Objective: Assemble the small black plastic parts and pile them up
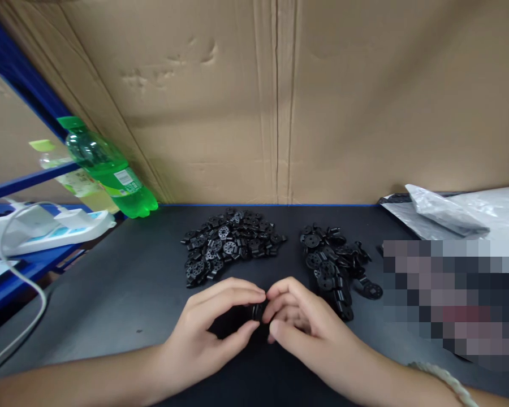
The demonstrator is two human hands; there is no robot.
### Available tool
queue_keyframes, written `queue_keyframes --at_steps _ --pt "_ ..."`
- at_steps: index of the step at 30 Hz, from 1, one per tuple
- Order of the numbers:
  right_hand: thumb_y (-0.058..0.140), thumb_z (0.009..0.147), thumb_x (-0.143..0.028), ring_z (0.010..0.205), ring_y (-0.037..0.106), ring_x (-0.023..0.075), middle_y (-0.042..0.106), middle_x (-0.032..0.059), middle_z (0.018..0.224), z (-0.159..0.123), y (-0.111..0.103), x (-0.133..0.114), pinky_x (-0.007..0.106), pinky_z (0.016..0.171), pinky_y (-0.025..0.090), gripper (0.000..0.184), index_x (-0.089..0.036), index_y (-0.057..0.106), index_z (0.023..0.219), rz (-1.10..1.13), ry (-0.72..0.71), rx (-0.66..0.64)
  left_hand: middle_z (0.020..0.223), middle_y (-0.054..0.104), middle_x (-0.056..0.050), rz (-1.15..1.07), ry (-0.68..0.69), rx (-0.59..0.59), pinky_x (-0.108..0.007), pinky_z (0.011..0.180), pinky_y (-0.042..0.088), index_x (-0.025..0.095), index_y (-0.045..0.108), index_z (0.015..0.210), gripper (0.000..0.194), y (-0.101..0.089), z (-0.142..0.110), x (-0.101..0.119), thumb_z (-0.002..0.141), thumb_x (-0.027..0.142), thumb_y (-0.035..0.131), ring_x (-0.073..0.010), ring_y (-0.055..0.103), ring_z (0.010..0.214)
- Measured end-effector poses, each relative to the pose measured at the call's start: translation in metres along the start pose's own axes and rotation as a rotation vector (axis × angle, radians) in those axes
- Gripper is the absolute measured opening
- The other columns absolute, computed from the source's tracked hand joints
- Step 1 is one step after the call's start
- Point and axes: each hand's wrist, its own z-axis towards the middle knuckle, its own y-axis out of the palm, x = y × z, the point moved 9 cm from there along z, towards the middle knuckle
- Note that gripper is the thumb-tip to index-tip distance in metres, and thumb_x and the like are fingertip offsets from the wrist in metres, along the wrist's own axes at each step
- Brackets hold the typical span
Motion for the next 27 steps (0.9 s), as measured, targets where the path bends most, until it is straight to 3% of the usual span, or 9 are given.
queue_keyframes --at_steps 3,5,12,18,27 --pt "0.054 0.096 -0.044 0.079 0.066 0.0172 0.054 0.0020 0.092 0.001 0.019 0.009 0.024 0.055 0.048 0.030 -0.022 0.049 0.114 0.274 0.081 -0.131 0.102 0.072 -0.011 -0.044 0.040 0.041 -0.023 0.085 0.056 0.012 0.067 0.112 0.037 0.002 -0.001 0.006 0.078 -0.003 0.066 -0.0169 0.069 0.094" --pt "0.056 0.094 -0.048 0.076 0.064 0.0153 0.053 0.0016 0.090 0.001 0.026 0.010 0.022 0.053 0.047 0.033 -0.019 0.051 0.109 0.319 0.090 -0.165 0.099 0.072 -0.011 -0.070 0.050 0.037 -0.024 0.084 0.057 0.012 0.068 0.108 0.037 0.005 -0.002 0.008 0.076 -0.006 0.066 -0.0173 0.069 0.092" --pt "0.047 0.098 -0.050 0.056 0.049 0.0082 0.055 -0.0024 0.069 0.000 0.025 0.014 0.022 0.056 0.041 0.038 -0.014 0.052 0.105 0.176 0.138 -0.134 0.098 0.075 -0.014 -0.160 0.001 0.024 -0.024 0.086 0.057 0.010 0.072 0.102 0.029 0.010 0.000 0.004 0.074 0.004 0.079 -0.0196 0.071 0.093" --pt "0.044 0.098 -0.050 0.062 0.050 0.0104 0.051 -0.0036 0.071 -0.005 0.030 0.015 0.022 0.056 0.040 0.037 -0.016 0.051 0.112 0.197 0.200 -0.225 0.089 0.075 -0.013 -0.266 -0.058 0.075 -0.021 0.071 0.061 0.010 0.073 0.094 0.027 0.010 -0.002 0.001 0.069 0.000 0.079 -0.0186 0.074 0.079" --pt "0.043 0.095 -0.059 0.062 0.038 0.0102 0.039 -0.0050 0.076 -0.007 0.036 0.003 0.019 0.053 0.039 0.045 -0.020 0.048 0.115 0.191 0.199 -0.283 0.087 0.074 -0.011 -0.434 -0.183 0.070 -0.023 0.065 0.063 0.012 0.076 0.090 0.026 0.016 -0.007 -0.009 0.067 0.002 0.082 -0.0188 0.073 0.076"
